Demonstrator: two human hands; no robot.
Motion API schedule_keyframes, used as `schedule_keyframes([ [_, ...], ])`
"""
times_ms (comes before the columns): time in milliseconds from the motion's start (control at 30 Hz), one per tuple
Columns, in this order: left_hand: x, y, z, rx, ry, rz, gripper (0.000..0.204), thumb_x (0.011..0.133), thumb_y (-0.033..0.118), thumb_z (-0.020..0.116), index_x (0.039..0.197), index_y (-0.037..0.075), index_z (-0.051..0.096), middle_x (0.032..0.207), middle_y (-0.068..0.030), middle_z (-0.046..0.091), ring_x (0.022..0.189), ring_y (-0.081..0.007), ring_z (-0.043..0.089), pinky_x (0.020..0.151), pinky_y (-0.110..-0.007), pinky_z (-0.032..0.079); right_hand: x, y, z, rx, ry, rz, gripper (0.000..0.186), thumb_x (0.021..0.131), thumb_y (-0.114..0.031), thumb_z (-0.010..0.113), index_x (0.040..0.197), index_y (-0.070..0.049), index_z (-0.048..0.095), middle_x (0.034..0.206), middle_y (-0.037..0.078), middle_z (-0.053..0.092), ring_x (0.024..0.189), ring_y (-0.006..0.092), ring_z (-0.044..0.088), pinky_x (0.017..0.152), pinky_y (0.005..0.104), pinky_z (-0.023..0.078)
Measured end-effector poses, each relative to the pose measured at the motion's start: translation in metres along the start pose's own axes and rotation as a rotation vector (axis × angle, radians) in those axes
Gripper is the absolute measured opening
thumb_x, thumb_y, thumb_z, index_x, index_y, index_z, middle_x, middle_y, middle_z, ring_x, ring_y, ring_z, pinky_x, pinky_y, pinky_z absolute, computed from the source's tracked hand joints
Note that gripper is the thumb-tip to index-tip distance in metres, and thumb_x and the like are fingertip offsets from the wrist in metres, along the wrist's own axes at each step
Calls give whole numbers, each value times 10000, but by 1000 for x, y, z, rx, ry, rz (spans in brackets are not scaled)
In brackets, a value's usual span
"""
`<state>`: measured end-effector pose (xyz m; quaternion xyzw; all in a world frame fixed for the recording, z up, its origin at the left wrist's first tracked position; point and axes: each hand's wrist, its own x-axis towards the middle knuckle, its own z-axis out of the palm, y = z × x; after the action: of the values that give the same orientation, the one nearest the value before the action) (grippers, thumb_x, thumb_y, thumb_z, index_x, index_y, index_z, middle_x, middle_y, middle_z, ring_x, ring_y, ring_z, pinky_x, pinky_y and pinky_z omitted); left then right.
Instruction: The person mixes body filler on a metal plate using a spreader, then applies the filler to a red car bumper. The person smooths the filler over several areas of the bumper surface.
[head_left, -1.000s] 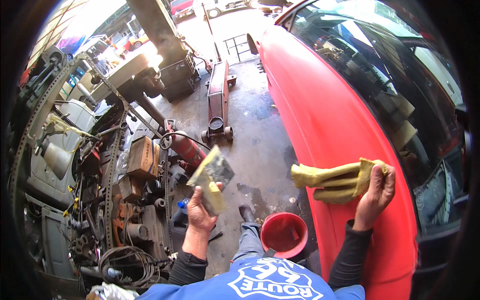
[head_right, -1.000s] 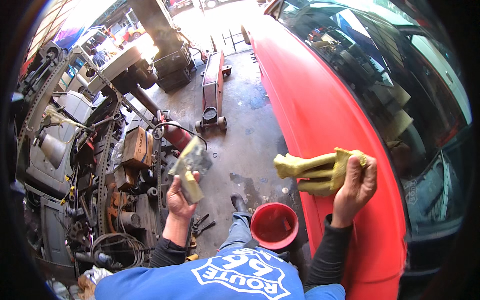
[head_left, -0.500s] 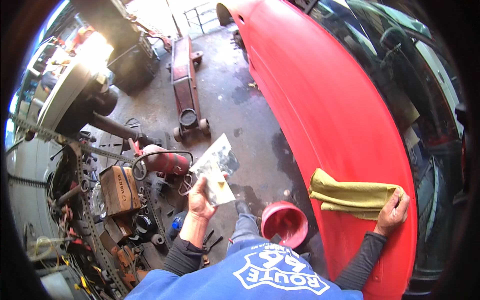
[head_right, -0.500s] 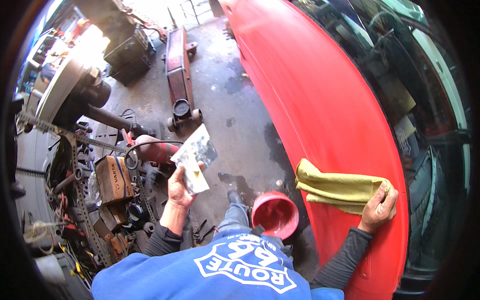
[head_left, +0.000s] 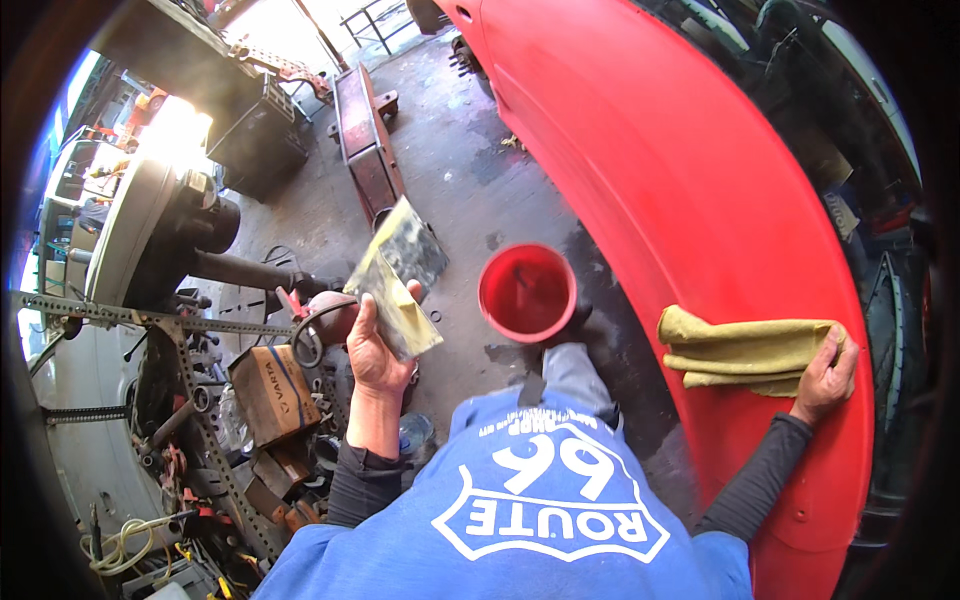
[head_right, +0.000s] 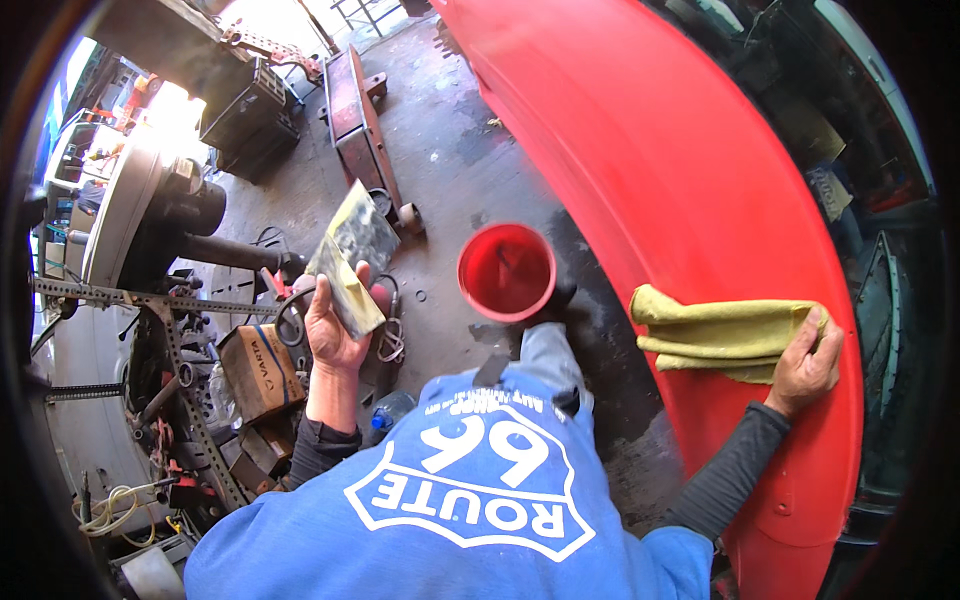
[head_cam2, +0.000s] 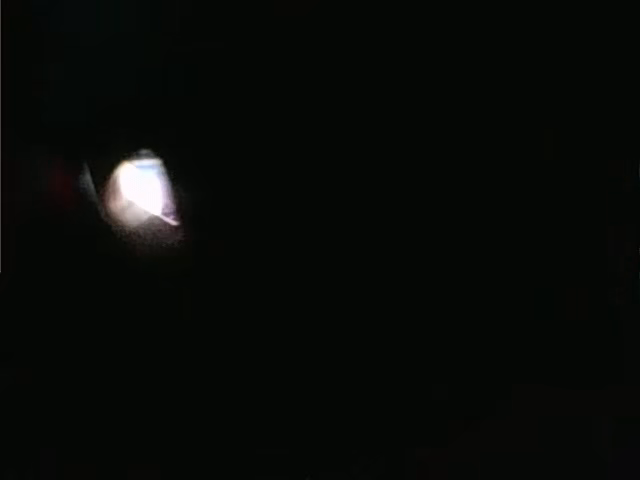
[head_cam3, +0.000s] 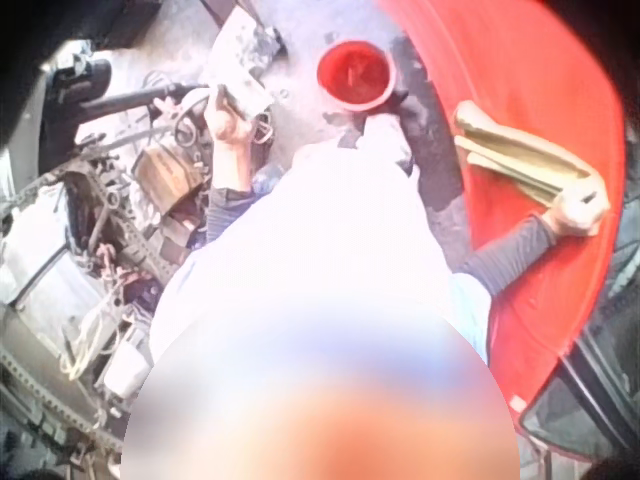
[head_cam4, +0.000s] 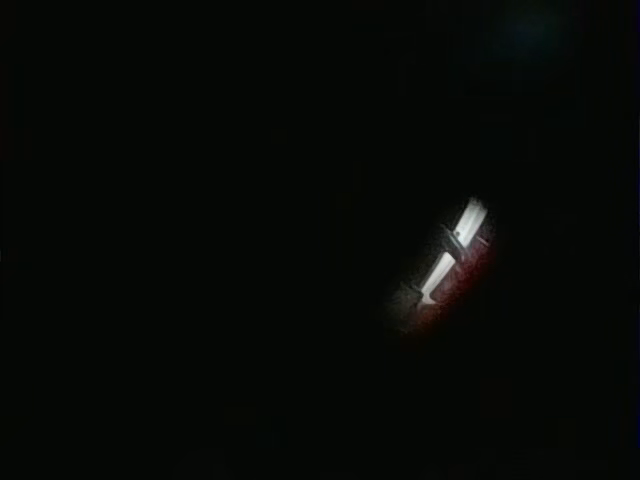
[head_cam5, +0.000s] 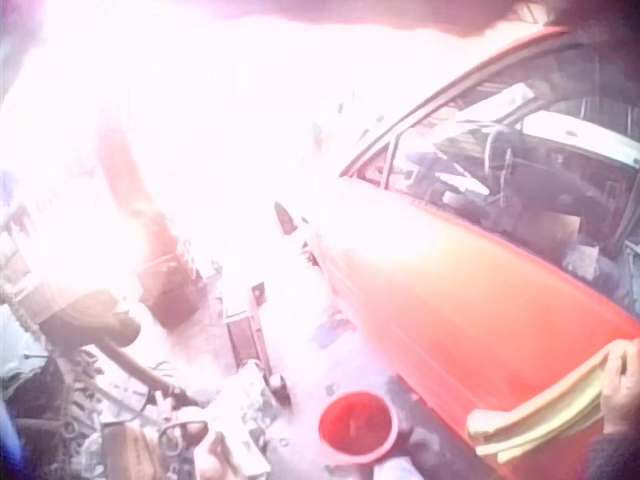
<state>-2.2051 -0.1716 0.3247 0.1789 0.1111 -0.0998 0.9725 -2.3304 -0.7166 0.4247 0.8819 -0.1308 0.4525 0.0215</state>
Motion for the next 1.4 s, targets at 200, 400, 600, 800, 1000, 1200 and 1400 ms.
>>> schedule_keyframes([
  [200,11,38,5,173,-214,113,408,984,287,558,1298,27,543,1229,-157,642,1168,-319,607,930,-457,547,-7,21,8,-21,63,-13,134,937,-147,668,919,-14,675,842,109,700,716,236,681,628,332,530],
  [400,55,82,24,255,-24,365,398,957,261,607,1285,42,554,1246,-159,637,1183,-286,601,888,-389,564,-14,32,10,96,151,87,142,937,-114,667,986,17,688,891,100,714,738,171,662,671,285,536],
  [600,113,146,33,201,-193,410,353,959,249,612,1256,59,603,1219,-111,657,1212,-291,583,956,-395,544,21,-38,32,704,434,719,284,989,-254,574,987,21,647,941,104,657,848,163,620,762,267,497],
  [800,182,191,43,318,6,633,385,958,280,613,1274,61,590,1164,-86,678,1176,-289,602,951,-393,533,99,-170,184,1553,-296,461,326,859,-287,758,818,-46,544,722,10,451,654,99,444,580,234,369],
  [1000,224,217,65,314,136,674,366,964,262,597,1271,62,592,1147,-91,683,1099,-304,642,943,-409,537,200,-250,304,1834,-804,400,299,847,-256,769,807,-16,595,716,18,532,646,92,490,589,238,389],
  [1200,270,227,81,260,147,691,375,976,261,574,1282,45,575,1179,-125,663,1133,-313,619,970,-417,519,238,-282,345,1489,-1339,448,113,929,-91,654,884,-8,592,726,27,618,630,83,579,579,233,465],
  [1400,343,228,97,291,31,576,421,962,311,597,1287,45,569,1195,-145,658,1152,-285,615,944,-407,525,236,-276,346,1460,-1364,531,106,920,-82,663,893,-17,583,766,-1,604,711,56,552,621,221,444],
])
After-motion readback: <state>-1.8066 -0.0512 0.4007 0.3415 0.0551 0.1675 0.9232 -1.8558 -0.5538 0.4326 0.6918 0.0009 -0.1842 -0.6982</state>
